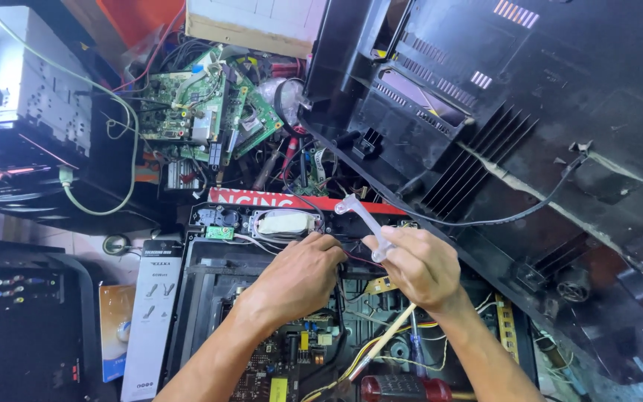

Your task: Connecting internal wiring and ribbon cables during the repair of a television set.

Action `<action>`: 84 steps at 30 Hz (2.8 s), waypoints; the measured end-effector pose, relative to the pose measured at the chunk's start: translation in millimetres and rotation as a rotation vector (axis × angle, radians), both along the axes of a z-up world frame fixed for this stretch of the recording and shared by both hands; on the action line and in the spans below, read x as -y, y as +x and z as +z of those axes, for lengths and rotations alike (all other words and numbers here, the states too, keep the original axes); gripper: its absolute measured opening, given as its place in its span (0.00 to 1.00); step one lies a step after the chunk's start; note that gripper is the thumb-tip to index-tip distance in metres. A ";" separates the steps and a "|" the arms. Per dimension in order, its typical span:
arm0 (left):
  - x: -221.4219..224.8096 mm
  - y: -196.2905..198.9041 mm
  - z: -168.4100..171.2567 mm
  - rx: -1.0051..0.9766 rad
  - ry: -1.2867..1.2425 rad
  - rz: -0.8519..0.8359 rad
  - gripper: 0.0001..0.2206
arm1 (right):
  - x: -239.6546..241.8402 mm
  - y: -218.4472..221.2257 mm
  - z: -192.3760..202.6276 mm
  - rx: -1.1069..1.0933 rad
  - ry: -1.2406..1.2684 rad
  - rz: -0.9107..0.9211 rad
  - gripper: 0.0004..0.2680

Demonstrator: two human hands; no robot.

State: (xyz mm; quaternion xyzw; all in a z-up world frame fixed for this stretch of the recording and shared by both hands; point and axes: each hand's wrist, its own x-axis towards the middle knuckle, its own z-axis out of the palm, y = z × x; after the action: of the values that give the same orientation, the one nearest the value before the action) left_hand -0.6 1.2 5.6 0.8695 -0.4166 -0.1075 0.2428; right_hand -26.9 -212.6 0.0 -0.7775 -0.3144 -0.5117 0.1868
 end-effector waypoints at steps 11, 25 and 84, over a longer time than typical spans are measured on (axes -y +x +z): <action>0.1 -0.6 0.4 -0.012 0.002 0.005 0.12 | -2.3 1.9 9.2 0.063 0.047 0.106 0.08; 2.8 1.5 17.4 -0.112 0.050 0.028 0.13 | 15.6 4.6 -10.0 0.126 -0.110 0.055 0.03; 1.0 -1.1 -6.4 -0.130 0.103 -0.003 0.15 | 8.9 9.9 -24.4 -1.195 -0.048 -0.257 0.11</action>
State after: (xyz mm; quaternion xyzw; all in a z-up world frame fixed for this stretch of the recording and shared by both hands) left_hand -1.7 0.2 -0.8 0.8714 -0.3951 -0.1851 0.2243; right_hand -17.0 -221.5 -24.4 -0.9657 -0.0702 0.0017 0.2501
